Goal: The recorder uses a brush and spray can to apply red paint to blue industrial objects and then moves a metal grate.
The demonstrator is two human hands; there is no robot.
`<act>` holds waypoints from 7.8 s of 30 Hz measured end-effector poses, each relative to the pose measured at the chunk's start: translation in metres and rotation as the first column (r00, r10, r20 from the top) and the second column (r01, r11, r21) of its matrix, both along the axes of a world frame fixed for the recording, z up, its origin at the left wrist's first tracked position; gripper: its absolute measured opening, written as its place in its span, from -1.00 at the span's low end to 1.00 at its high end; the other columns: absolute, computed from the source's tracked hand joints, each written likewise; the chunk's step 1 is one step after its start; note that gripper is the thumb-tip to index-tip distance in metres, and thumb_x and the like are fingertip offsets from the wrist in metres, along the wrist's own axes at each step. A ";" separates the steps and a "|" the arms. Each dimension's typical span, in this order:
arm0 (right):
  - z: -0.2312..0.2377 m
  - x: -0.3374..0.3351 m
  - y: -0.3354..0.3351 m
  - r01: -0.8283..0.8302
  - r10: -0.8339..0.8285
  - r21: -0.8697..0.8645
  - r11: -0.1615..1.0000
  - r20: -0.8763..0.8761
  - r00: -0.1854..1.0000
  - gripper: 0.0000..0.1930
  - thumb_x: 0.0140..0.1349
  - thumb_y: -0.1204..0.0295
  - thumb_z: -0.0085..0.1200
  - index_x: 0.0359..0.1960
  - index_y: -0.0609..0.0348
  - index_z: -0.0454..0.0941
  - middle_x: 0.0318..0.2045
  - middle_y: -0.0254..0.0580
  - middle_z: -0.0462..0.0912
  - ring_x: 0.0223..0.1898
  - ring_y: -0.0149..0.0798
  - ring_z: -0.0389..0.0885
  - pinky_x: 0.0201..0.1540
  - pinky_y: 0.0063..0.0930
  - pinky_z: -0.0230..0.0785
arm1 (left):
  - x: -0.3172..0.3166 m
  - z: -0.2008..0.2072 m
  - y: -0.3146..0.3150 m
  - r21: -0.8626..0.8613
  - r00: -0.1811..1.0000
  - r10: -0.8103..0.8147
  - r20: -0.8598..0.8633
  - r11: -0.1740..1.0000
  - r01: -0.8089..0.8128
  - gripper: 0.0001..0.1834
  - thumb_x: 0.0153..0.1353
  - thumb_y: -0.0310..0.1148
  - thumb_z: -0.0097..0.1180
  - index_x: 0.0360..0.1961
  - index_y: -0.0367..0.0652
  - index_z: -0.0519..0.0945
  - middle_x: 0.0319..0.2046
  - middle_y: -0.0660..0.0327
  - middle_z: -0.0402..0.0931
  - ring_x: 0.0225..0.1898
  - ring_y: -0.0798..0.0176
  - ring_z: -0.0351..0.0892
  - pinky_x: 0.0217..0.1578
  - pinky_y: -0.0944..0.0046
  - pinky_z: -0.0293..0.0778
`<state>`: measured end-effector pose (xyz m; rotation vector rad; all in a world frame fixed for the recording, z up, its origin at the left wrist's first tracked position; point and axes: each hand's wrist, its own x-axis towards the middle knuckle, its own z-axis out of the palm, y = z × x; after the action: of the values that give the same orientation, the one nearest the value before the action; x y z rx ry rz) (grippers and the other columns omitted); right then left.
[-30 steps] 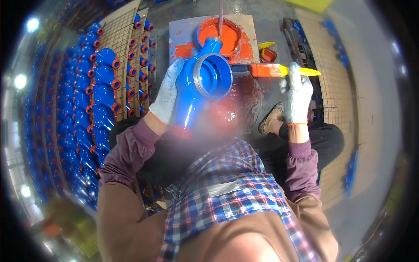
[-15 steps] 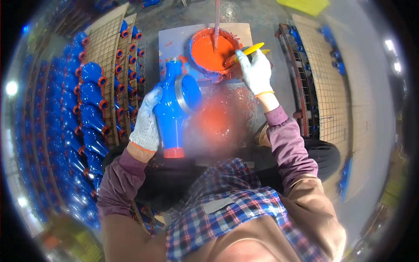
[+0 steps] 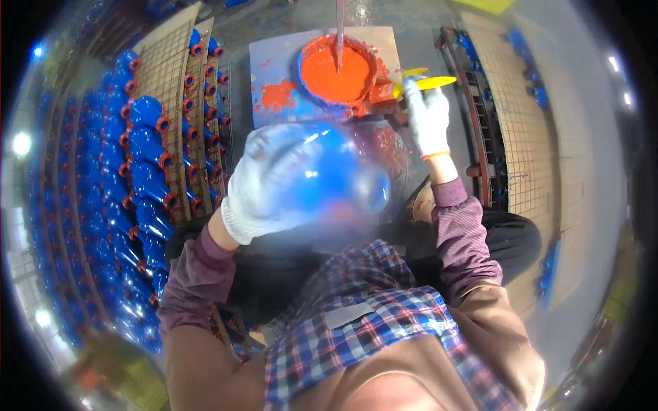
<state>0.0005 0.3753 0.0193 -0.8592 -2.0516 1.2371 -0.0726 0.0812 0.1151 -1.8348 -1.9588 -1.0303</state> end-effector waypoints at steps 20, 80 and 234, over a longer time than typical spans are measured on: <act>0.055 0.024 -0.045 -0.531 0.524 -0.002 0.847 -0.159 0.837 -0.51 0.44 0.04 0.05 -0.18 0.36 0.65 -0.42 -0.02 0.68 -0.37 -0.20 0.67 -0.30 -0.33 0.46 | 0.028 -0.032 0.000 -0.235 0.850 -0.385 -0.359 0.919 0.317 -0.53 0.15 -0.20 0.32 0.11 0.26 0.54 0.19 0.18 0.29 0.14 -0.33 0.39 -0.07 -0.33 0.69; 0.053 0.113 -0.082 -0.364 0.549 0.681 0.636 -0.068 0.833 -0.66 -0.09 0.51 0.30 -0.18 0.09 0.69 -0.27 -0.13 0.68 -0.27 -0.01 0.66 -0.20 -0.23 0.50 | -0.002 -0.033 0.036 0.102 -0.649 -0.292 0.702 0.944 -0.314 -0.53 0.34 -0.03 0.12 0.12 -0.09 0.48 -0.11 0.08 0.62 -0.19 0.05 0.68 -0.19 0.01 0.68; 0.123 0.186 -0.059 -0.201 0.077 -0.145 0.969 -0.595 0.800 -0.72 0.25 0.66 0.21 0.00 0.33 0.57 -0.11 -0.13 0.65 -0.19 -0.33 0.67 -0.09 -0.51 0.58 | 0.071 0.012 0.019 -0.096 0.898 -0.004 0.440 0.994 0.052 0.05 -0.41 -0.20 0.69 0.21 -0.16 0.42 0.19 0.02 0.44 0.23 0.00 0.47 0.28 -0.02 0.35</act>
<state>0.1864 0.3164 0.1427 -0.3326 -1.5185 1.5773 -0.0018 0.1001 0.1276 -1.8048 -2.2775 -1.4863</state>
